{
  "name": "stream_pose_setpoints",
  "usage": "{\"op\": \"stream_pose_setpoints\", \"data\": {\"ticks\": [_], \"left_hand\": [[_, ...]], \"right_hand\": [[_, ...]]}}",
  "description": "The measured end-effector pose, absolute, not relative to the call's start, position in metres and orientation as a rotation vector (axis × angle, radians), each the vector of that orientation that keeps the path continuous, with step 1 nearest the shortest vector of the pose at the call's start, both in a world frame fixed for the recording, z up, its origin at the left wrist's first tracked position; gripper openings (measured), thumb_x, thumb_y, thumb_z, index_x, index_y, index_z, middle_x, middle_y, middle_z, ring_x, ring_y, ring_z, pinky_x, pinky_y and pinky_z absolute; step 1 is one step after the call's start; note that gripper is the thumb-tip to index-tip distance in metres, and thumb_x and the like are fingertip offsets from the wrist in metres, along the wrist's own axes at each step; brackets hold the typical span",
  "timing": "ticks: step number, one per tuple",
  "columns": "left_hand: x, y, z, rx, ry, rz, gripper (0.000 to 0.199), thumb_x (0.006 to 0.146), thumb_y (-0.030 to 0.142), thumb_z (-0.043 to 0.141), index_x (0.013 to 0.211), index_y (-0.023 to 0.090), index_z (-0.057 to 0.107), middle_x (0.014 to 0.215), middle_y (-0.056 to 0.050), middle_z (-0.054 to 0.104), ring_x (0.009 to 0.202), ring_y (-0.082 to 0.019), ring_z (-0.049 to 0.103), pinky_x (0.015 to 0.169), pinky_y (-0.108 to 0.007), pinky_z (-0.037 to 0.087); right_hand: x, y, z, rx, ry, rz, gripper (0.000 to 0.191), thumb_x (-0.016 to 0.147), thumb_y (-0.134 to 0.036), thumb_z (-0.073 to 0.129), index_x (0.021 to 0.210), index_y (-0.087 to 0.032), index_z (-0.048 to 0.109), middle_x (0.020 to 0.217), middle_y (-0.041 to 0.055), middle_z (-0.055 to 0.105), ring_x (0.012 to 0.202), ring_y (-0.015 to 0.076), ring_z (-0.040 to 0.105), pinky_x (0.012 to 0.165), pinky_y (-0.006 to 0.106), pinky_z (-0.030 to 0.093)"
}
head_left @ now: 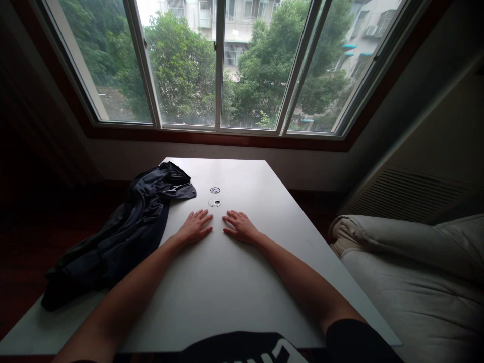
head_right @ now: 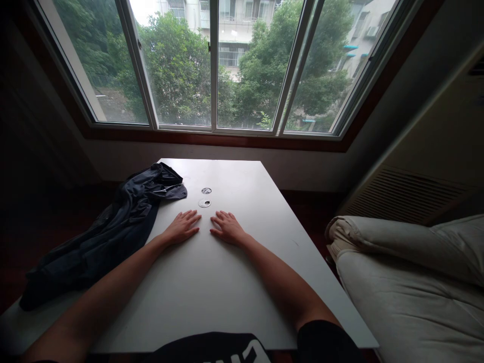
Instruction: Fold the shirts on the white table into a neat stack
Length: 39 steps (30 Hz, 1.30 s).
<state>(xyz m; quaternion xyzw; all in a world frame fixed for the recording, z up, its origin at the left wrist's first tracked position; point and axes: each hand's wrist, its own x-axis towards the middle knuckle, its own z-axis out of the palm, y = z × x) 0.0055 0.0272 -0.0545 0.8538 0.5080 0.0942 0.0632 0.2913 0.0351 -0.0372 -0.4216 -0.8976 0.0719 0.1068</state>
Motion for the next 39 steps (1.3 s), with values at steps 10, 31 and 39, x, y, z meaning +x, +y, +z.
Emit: {"op": "stream_pose_setpoints", "data": {"ticks": [10,31,39], "left_hand": [[0.0058,0.0259,-0.0527,2.573,1.529,0.281,0.064,0.102,0.061,0.042,0.159,0.031,0.044,0.170,-0.009,0.030,0.157,-0.033,0.024,0.127,-0.057,0.015],[0.0050,0.0262,-0.0552,2.598,1.534,0.288,0.063,0.103,0.060,0.042,0.159,0.031,0.043,0.170,-0.009,0.031,0.157,-0.033,0.024,0.127,-0.057,0.017],[0.0045,0.0275,-0.0564,2.599,1.533,0.294,0.063,0.103,0.060,0.043,0.159,0.031,0.044,0.169,-0.009,0.032,0.157,-0.034,0.025,0.127,-0.057,0.017]], "right_hand": [[0.2911,0.0360,-0.0377,-1.241,-2.648,0.228,0.062,0.101,-0.061,0.051,0.154,-0.029,0.051,0.165,0.0114,0.038,0.154,0.0316,0.031,0.126,0.054,0.022],[0.2919,0.0373,-0.0411,-1.234,-2.644,0.211,0.062,0.101,-0.061,0.051,0.154,-0.029,0.051,0.165,0.0113,0.038,0.154,0.0322,0.032,0.125,0.054,0.022],[0.2915,0.0379,-0.0422,-1.228,-2.638,0.209,0.062,0.102,-0.061,0.050,0.154,-0.028,0.051,0.165,0.0116,0.039,0.154,0.0315,0.032,0.126,0.053,0.022]]}}
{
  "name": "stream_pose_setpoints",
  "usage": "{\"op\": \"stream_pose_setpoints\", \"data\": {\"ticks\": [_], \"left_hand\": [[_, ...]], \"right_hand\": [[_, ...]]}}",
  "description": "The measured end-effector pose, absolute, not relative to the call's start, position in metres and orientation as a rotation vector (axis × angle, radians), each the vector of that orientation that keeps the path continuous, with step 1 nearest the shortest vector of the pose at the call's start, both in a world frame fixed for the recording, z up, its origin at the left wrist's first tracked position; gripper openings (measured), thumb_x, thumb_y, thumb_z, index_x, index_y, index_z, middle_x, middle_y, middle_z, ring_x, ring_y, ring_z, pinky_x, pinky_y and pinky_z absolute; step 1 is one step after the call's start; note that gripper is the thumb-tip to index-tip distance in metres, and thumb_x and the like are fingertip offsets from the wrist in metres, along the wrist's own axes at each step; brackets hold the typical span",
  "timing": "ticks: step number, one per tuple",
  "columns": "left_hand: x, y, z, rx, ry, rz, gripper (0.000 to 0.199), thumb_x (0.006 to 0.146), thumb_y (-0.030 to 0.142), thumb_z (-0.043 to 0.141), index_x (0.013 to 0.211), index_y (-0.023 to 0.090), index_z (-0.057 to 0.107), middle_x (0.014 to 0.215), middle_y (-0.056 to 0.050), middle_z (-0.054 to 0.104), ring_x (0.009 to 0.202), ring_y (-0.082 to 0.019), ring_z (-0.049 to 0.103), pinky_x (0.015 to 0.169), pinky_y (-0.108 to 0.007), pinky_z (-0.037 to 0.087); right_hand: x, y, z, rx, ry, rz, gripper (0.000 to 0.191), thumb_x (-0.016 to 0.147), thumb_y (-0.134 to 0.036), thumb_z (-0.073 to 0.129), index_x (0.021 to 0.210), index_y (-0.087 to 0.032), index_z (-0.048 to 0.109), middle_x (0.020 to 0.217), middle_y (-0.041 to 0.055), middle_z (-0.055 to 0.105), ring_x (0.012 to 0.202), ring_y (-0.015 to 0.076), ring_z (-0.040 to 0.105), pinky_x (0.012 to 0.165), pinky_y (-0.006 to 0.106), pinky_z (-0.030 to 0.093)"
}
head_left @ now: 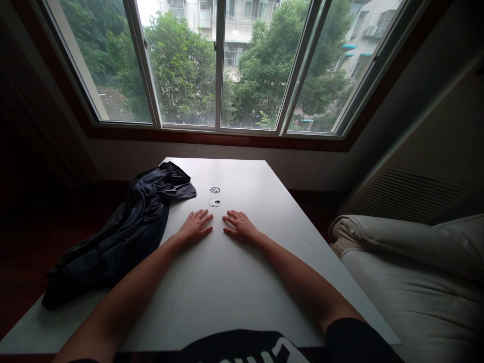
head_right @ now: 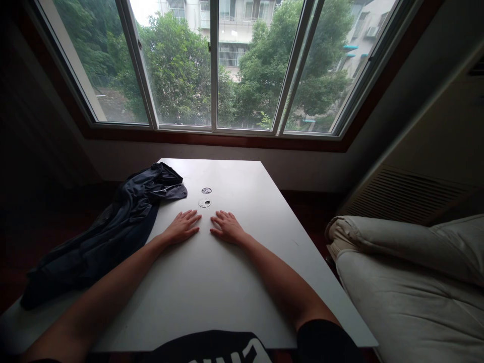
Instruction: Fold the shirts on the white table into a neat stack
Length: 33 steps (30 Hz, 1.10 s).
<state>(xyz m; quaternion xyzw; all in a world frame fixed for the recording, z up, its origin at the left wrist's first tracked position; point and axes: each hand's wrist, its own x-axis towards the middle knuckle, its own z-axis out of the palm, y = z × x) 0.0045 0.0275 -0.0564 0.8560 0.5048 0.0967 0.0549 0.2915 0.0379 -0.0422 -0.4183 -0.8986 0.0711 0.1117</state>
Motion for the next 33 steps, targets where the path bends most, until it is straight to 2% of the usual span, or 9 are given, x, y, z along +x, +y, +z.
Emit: {"op": "stream_pose_setpoints", "data": {"ticks": [33], "left_hand": [[0.0057,0.0256,-0.0529,2.588,1.525,0.294,0.063,0.103,0.059,0.043,0.159,0.031,0.044,0.170,-0.010,0.031,0.157,-0.033,0.025,0.127,-0.058,0.017]], "right_hand": [[0.2913,0.0358,-0.0390,-1.238,-2.636,0.216,0.060,0.101,-0.060,0.052,0.153,-0.029,0.052,0.165,0.0117,0.039,0.154,0.0308,0.032,0.126,0.053,0.022]]}}
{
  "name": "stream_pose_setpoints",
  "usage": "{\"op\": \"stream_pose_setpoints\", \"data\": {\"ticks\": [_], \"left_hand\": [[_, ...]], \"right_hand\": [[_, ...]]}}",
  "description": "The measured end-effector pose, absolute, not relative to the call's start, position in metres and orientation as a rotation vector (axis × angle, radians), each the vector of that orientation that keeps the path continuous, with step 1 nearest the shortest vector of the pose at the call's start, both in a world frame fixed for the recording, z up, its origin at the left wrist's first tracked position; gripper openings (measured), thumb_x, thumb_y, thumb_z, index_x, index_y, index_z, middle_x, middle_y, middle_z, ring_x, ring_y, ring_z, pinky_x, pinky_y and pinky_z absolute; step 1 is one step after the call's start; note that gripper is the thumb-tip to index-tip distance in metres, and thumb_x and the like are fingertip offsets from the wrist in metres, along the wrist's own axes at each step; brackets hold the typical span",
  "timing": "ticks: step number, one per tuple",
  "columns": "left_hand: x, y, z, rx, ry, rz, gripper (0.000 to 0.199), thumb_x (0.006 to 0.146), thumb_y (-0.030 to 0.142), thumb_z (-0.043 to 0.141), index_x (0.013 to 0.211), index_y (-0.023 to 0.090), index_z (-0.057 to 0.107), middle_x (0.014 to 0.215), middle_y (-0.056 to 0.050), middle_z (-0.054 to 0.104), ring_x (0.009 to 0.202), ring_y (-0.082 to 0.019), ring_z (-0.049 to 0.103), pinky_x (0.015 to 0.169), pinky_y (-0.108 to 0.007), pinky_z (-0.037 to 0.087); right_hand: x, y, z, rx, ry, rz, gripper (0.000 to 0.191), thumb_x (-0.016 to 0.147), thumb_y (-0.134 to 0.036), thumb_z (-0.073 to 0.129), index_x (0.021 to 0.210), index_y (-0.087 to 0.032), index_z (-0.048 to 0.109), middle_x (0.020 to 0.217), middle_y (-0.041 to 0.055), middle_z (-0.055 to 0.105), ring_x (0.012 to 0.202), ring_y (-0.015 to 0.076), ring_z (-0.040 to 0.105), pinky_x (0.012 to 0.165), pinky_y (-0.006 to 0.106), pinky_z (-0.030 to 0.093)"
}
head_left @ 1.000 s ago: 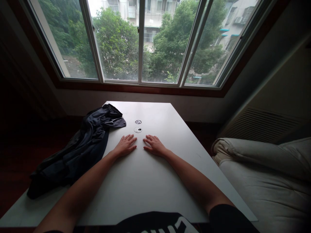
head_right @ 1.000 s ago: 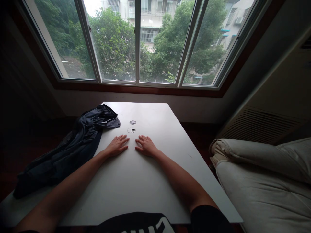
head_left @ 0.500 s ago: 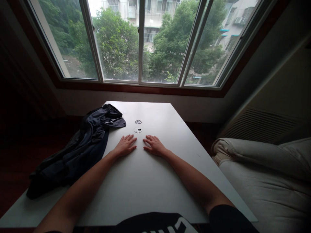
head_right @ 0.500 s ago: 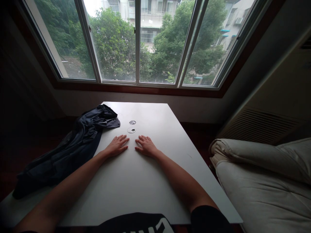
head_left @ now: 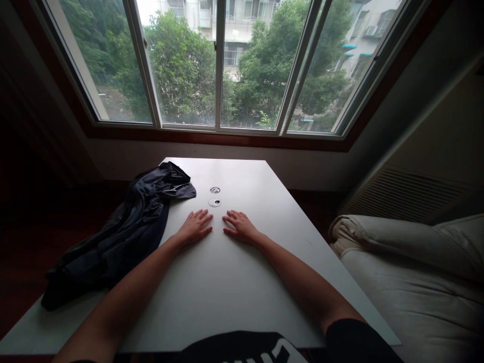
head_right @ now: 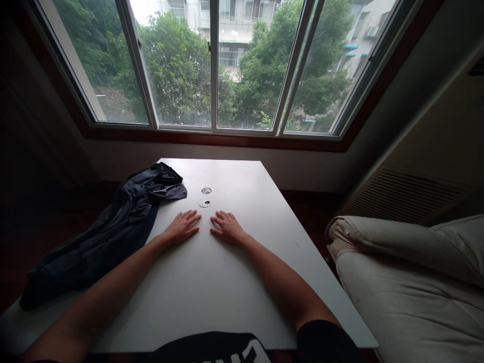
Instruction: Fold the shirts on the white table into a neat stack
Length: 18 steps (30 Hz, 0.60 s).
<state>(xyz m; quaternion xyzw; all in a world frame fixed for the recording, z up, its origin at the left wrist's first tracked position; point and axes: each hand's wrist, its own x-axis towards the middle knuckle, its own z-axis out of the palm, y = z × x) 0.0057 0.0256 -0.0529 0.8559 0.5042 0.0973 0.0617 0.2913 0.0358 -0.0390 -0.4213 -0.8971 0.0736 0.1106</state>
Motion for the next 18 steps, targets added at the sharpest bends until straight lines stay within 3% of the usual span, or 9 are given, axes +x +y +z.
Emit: {"op": "stream_pose_setpoints", "data": {"ticks": [18], "left_hand": [[0.0056,0.0255,-0.0538,2.593,1.537,0.277,0.063,0.103,0.060,0.041,0.159,0.031,0.044,0.170,-0.009,0.031,0.157,-0.033,0.025,0.127,-0.057,0.017]], "right_hand": [[0.2915,0.0367,-0.0396,-1.238,-2.637,0.233,0.061,0.101,-0.060,0.052,0.154,-0.029,0.051,0.165,0.0113,0.038,0.154,0.0302,0.031,0.126,0.053,0.021]]}}
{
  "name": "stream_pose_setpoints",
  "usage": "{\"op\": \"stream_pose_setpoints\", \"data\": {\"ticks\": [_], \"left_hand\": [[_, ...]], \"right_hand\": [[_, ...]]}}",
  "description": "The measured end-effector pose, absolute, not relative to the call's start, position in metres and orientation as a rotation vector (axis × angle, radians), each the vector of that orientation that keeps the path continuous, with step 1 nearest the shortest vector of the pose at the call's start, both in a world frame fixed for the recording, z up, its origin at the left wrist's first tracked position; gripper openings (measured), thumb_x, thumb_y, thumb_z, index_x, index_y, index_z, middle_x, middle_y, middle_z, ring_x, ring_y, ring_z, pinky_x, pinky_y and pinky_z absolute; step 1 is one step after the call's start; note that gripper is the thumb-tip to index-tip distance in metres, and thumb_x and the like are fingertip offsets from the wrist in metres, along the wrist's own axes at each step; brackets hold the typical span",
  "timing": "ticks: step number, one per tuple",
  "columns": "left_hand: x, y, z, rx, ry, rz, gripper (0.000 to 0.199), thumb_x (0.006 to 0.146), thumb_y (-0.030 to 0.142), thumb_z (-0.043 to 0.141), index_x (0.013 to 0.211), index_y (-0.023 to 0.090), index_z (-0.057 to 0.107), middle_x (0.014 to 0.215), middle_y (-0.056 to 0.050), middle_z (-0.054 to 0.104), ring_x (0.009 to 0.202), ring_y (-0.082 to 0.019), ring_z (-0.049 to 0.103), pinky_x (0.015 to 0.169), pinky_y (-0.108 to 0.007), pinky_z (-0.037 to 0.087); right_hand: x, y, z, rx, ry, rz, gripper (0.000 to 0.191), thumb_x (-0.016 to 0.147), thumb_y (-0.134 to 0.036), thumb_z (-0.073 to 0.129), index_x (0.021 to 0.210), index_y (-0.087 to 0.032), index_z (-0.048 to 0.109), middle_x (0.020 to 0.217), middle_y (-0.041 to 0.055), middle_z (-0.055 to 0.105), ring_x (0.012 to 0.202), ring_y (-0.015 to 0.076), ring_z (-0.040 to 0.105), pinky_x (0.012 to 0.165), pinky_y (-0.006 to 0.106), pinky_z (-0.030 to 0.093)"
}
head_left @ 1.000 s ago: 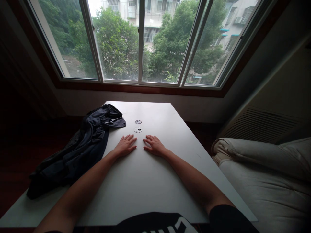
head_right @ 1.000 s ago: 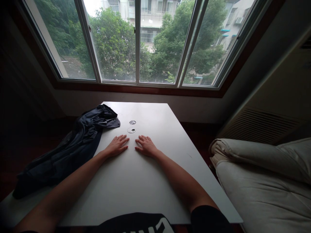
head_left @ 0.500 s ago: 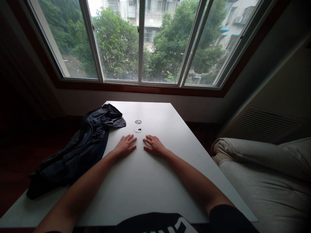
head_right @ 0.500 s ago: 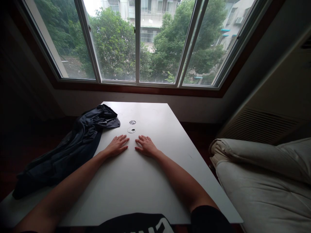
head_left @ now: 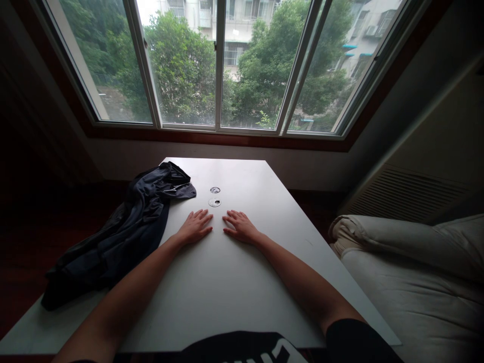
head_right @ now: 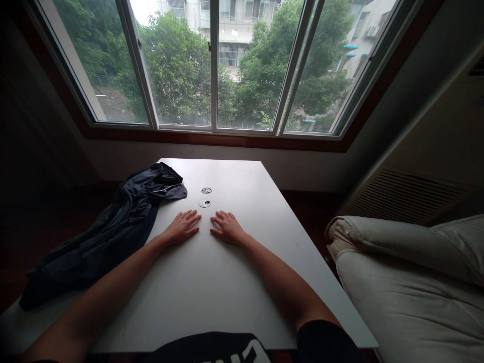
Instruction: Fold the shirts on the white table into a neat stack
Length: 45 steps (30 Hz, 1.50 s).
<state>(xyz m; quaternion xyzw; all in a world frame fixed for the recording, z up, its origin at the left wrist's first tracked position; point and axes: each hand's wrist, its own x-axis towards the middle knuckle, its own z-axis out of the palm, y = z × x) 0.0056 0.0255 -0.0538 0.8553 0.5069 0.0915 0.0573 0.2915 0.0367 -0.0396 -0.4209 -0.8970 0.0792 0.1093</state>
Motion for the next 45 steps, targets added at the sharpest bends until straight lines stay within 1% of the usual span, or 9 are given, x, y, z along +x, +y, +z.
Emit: {"op": "stream_pose_setpoints", "data": {"ticks": [6,12,25,32,45], "left_hand": [[0.0058,0.0258,-0.0533,2.594,1.534,0.272,0.064,0.103,0.060,0.041,0.160,0.031,0.043,0.170,-0.009,0.030,0.157,-0.033,0.024,0.127,-0.057,0.016],[0.0057,0.0256,-0.0529,2.583,1.531,0.283,0.063,0.103,0.060,0.042,0.159,0.032,0.043,0.170,-0.008,0.030,0.157,-0.033,0.024,0.127,-0.057,0.016],[0.0060,0.0265,-0.0537,2.579,1.536,0.282,0.063,0.102,0.059,0.044,0.159,0.031,0.044,0.170,-0.009,0.031,0.157,-0.033,0.025,0.127,-0.057,0.016],[0.0062,0.0253,-0.0520,2.584,1.529,0.285,0.063,0.102,0.060,0.042,0.159,0.031,0.045,0.170,-0.009,0.031,0.157,-0.033,0.025,0.127,-0.056,0.017],[0.0059,0.0262,-0.0524,2.573,1.535,0.272,0.063,0.103,0.059,0.042,0.159,0.032,0.044,0.170,-0.008,0.030,0.157,-0.033,0.024,0.127,-0.057,0.016]], "right_hand": [[0.2918,0.0363,-0.0394,-1.243,-2.638,0.225,0.062,0.101,-0.061,0.051,0.154,-0.029,0.051,0.165,0.0111,0.038,0.154,0.0307,0.031,0.126,0.053,0.021],[0.2916,0.0363,-0.0387,-1.248,-2.640,0.227,0.062,0.101,-0.060,0.054,0.154,-0.030,0.051,0.165,0.0108,0.038,0.154,0.0317,0.031,0.126,0.054,0.022],[0.2915,0.0361,-0.0388,-1.255,-2.639,0.231,0.062,0.100,-0.060,0.053,0.154,-0.030,0.051,0.166,0.0105,0.038,0.154,0.0310,0.031,0.126,0.054,0.022],[0.2916,0.0365,-0.0390,-1.253,-2.640,0.230,0.062,0.101,-0.061,0.053,0.154,-0.030,0.051,0.165,0.0106,0.038,0.154,0.0313,0.031,0.126,0.054,0.022],[0.2912,0.0359,-0.0382,-1.249,-2.643,0.226,0.062,0.101,-0.061,0.051,0.154,-0.029,0.051,0.165,0.0108,0.038,0.154,0.0311,0.031,0.126,0.053,0.021]]}}
